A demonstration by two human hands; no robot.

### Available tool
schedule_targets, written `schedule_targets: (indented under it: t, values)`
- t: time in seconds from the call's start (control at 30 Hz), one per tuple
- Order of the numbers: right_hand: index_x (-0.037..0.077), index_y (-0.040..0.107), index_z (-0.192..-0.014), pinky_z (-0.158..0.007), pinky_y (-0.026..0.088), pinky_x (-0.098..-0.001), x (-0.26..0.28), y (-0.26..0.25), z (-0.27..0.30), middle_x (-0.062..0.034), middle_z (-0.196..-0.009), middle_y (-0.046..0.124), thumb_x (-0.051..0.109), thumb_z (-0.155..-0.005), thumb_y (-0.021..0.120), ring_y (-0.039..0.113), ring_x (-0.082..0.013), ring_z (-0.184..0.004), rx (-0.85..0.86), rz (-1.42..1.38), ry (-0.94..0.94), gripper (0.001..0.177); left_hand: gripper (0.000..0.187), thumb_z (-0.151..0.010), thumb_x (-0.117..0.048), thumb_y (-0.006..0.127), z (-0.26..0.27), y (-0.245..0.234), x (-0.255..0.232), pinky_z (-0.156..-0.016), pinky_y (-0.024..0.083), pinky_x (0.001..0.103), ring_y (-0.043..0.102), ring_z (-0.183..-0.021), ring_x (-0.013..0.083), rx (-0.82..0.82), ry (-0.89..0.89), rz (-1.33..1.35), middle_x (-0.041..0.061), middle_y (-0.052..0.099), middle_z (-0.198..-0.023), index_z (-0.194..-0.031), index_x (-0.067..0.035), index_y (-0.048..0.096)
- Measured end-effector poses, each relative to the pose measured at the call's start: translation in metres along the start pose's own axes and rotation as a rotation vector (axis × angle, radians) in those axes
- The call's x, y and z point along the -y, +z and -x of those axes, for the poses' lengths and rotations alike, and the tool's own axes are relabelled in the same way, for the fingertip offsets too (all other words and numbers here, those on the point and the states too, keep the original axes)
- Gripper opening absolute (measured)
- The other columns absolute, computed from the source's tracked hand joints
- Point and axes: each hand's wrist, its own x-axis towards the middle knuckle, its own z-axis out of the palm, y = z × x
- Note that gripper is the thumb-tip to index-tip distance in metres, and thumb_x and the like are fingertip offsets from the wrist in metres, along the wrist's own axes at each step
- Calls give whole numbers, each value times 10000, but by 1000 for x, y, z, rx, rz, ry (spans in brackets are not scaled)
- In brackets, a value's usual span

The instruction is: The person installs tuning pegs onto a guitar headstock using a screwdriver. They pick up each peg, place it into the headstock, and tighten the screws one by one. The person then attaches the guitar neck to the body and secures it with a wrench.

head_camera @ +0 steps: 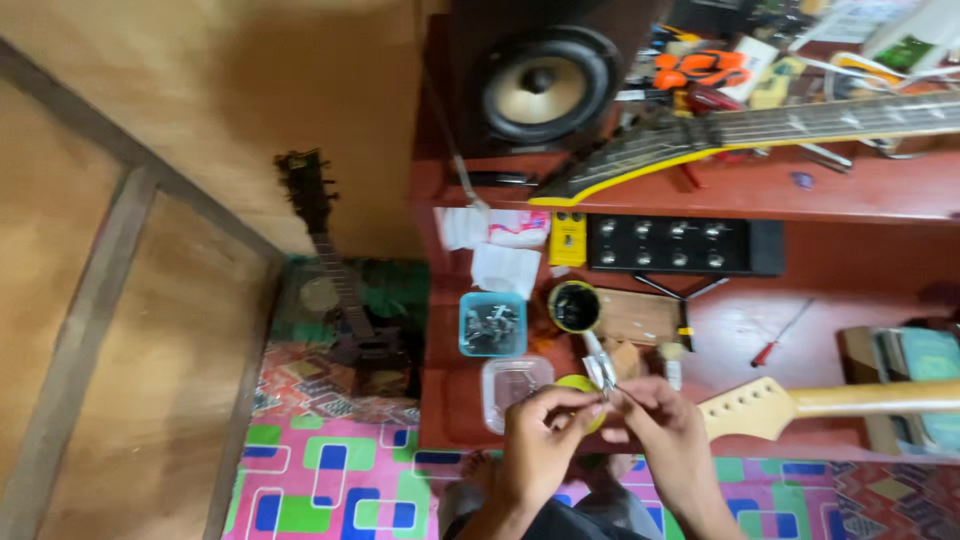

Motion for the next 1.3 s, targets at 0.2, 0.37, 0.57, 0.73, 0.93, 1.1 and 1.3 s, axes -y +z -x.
schedule_targets:
  t: [0.2,0.37,0.57,0.73,0.93,1.1,1.3]
  values:
    - [-60,714,-985,-580,577,-363,-65,-79,16,-145,-854,671,32,-954,699,617,-194,-725,-260,-240,53,99,35,-868,-60,776,15,70,7,-749,579,296,714,-769,161,242,382,-284,32,744,-871,-890,-73,753]
    - [-6,723,-1144,-489,544,-329,-31,-154,-1,-125,-810,701,59,-907,716,589,-179,-670,-171,-26,-21,246,75,-842,-24,738,2,135,-1,-709,598,250,713,-738,117,345,287,-217,28,770,-873,-873,-89,759]
    - [50,829,-1146,-542,541,-283,27,-224,-66,-103,-872,825,168,-959,659,700,-151,-725,149,415,78,279,74,-908,-145,729,-38,206,14,-736,607,248,725,-809,135,293,62,-267,37,765,-912,-943,-93,690]
    - [33,798,-1009,-534,596,-288,16,-243,-117,-95,-842,807,275,-937,696,724,-140,-751,353,535,53,272,76,-892,-106,742,-58,240,43,-745,601,225,741,-822,118,139,-245,-369,25,770,-900,-946,-125,693]
    - [-23,787,-1081,-440,587,-346,-15,-249,-144,-242,-790,749,168,-874,780,690,-260,-547,478,479,-3,282,175,-798,-187,763,-61,254,77,-788,629,309,775,-919,195,-14,-256,-528,35,795,-903,-972,-202,746]
    - [157,830,-1071,-748,634,-476,-35,-245,-168,-161,-1009,789,245,-853,809,754,-360,-977,385,740,-127,236,202,-819,-97,751,-72,248,77,-768,638,326,774,-906,219,3,-164,-600,80,795,-905,-1014,-147,753]
    - [156,824,-1081,-520,631,-328,-41,-252,-181,-176,-852,763,231,-881,794,730,-265,-688,375,593,-34,216,260,-847,-166,741,-66,242,52,-764,638,327,773,-916,237,6,-130,-595,89,796,-955,-1105,-188,767]
